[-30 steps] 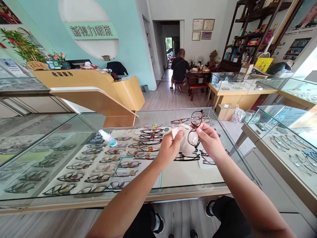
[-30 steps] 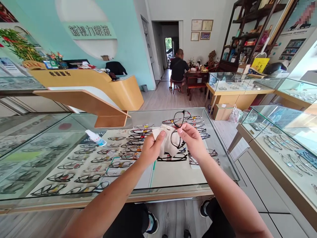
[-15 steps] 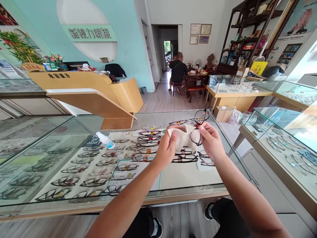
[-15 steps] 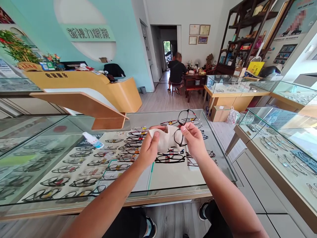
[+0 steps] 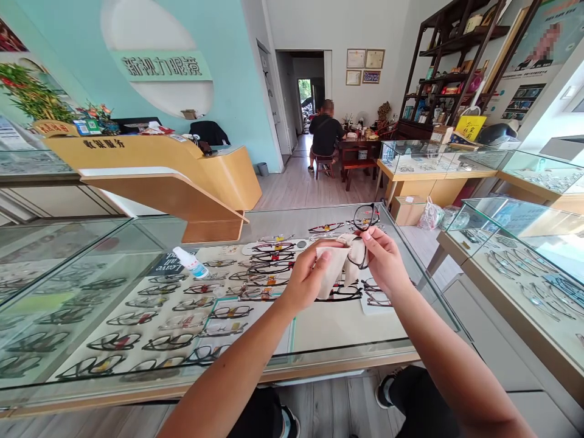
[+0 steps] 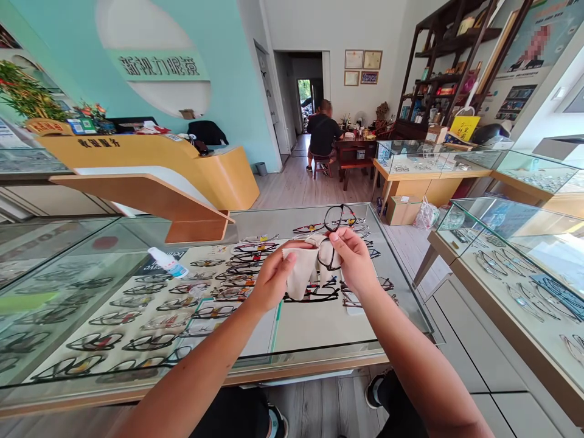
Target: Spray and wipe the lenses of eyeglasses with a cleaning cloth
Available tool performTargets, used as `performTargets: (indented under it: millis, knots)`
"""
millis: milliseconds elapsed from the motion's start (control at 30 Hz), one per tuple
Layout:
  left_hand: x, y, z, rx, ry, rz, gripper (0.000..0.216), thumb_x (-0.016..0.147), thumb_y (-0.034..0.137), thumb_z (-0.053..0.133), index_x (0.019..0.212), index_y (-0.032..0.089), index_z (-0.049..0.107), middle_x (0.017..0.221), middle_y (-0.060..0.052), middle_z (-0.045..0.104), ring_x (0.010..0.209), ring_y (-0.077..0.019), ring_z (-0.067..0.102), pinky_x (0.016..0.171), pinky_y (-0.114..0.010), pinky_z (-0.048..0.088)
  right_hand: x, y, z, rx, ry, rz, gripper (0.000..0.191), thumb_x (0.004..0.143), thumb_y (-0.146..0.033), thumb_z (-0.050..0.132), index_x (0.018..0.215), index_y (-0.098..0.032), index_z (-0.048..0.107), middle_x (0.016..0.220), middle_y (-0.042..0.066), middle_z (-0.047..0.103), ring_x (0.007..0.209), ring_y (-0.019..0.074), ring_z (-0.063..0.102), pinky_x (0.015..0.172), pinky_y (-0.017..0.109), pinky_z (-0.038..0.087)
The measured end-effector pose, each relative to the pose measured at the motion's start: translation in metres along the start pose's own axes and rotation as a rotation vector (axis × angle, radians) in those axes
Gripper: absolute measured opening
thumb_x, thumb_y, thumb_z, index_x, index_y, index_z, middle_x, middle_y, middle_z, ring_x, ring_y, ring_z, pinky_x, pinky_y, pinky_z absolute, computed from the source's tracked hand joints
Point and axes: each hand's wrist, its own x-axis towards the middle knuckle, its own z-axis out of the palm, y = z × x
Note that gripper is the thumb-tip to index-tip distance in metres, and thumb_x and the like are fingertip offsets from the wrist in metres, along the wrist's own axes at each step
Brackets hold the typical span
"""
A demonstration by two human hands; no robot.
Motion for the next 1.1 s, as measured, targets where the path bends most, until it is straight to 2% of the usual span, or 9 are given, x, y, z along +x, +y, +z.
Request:
performTargets:
  millis: [133, 233, 367, 500, 633, 700, 833, 1000, 1100]
  knots:
    - [0.0, 0.0, -0.008, -0.064, -0.034, 0.062, 0.053, 0.111, 0.061, 0.047, 0.134, 0.023, 0.076, 0.138, -0.015, 0.072, 0.125, -0.0313, 0.068, 0.109, -0.044, 0.052, 0.0, 0.0, -0.001, -0.028, -0.012, 0.021, 0.038, 0.085, -0.053, 0.093, 0.087, -0.027, 0.066, 0.076, -0.003, 0.065, 0.068, 0.0154, 0.059, 0.063, 0.026, 0.049]
    - [0.001, 0.003, -0.011, -0.043, 0.032, 0.037, 0.048, 0.114, 0.056, 0.046, 0.128, 0.022, 0.078, 0.13, -0.013, 0.074, 0.117, -0.0278, 0.069, 0.102, -0.039, 0.052, -0.002, 0.001, -0.001, -0.021, -0.039, 0.054, 0.037, 0.083, -0.052, 0.095, 0.086, -0.027, 0.068, 0.08, -0.002, 0.068, 0.071, 0.016, 0.06, 0.066, 0.027, 0.049]
    - [0.004, 0.005, -0.009, 0.025, 0.171, -0.037, 0.028, 0.106, 0.049, 0.067, 0.113, 0.022, 0.074, 0.106, -0.007, 0.075, 0.096, -0.0203, 0.068, 0.087, -0.031, 0.052, -0.005, 0.003, 0.001, -0.056, -0.119, 0.086, 0.035, 0.083, -0.053, 0.094, 0.085, -0.027, 0.07, 0.091, 0.0, 0.074, 0.083, 0.0188, 0.066, 0.077, 0.03, 0.054]
    - [0.007, 0.001, -0.007, -0.101, 0.174, -0.153, 0.046, 0.096, 0.054, 0.081, 0.127, 0.022, 0.069, 0.092, -0.003, 0.07, 0.081, -0.017, 0.063, 0.074, -0.026, 0.049, -0.008, 0.003, 0.003, -0.085, -0.137, 0.09, 0.037, 0.081, -0.055, 0.095, 0.085, -0.028, 0.071, 0.095, 0.001, 0.076, 0.096, 0.0226, 0.071, 0.087, 0.033, 0.056]
    - [0.008, 0.0, -0.009, -0.082, 0.16, -0.212, 0.046, 0.091, 0.063, 0.083, 0.103, 0.019, 0.075, 0.087, -0.002, 0.068, 0.076, -0.0156, 0.058, 0.07, -0.026, 0.045, -0.01, 0.003, 0.004, -0.091, -0.155, 0.088, 0.033, 0.083, -0.053, 0.094, 0.087, -0.029, 0.073, 0.098, 0.001, 0.077, 0.102, 0.0229, 0.071, 0.093, 0.034, 0.055]
    - [0.008, 0.0, -0.01, -0.047, 0.183, -0.185, 0.046, 0.09, 0.064, 0.082, 0.095, 0.019, 0.073, 0.085, -0.002, 0.067, 0.077, -0.0158, 0.057, 0.071, -0.026, 0.045, -0.011, 0.004, 0.004, -0.098, -0.168, 0.084, 0.03, 0.085, -0.052, 0.093, 0.088, -0.029, 0.074, 0.099, 0.001, 0.076, 0.101, 0.0216, 0.07, 0.093, 0.033, 0.055]
    - [0.006, 0.004, -0.011, 0.047, 0.208, -0.088, 0.041, 0.1, 0.06, 0.072, 0.09, 0.021, 0.069, 0.084, -0.002, 0.066, 0.079, -0.0174, 0.058, 0.075, -0.028, 0.047, -0.011, 0.001, 0.001, -0.141, -0.196, 0.077, 0.029, 0.088, -0.053, 0.09, 0.091, -0.028, 0.075, 0.103, 0.002, 0.077, 0.105, 0.0232, 0.071, 0.097, 0.036, 0.055]
    - [0.001, 0.013, -0.007, 0.333, 0.358, 0.177, 0.028, 0.107, 0.039, 0.065, 0.086, 0.022, 0.062, 0.082, -0.001, 0.063, 0.077, -0.017, 0.057, 0.075, -0.029, 0.045, -0.011, -0.006, 0.0, -0.11, -0.079, -0.05, 0.03, 0.086, -0.054, 0.091, 0.087, -0.029, 0.075, 0.123, 0.004, 0.078, 0.126, 0.029, 0.07, 0.115, 0.045, 0.051]
    - [-0.004, 0.018, -0.003, 0.464, 0.368, 0.263, 0.024, 0.107, 0.032, 0.066, 0.086, 0.023, 0.061, 0.073, 0.002, 0.057, 0.066, -0.0144, 0.049, 0.066, -0.029, 0.04, -0.016, -0.002, 0.006, -0.117, -0.137, -0.058, 0.027, 0.088, -0.052, 0.09, 0.087, -0.029, 0.075, 0.132, 0.005, 0.077, 0.135, 0.0313, 0.066, 0.121, 0.051, 0.047]
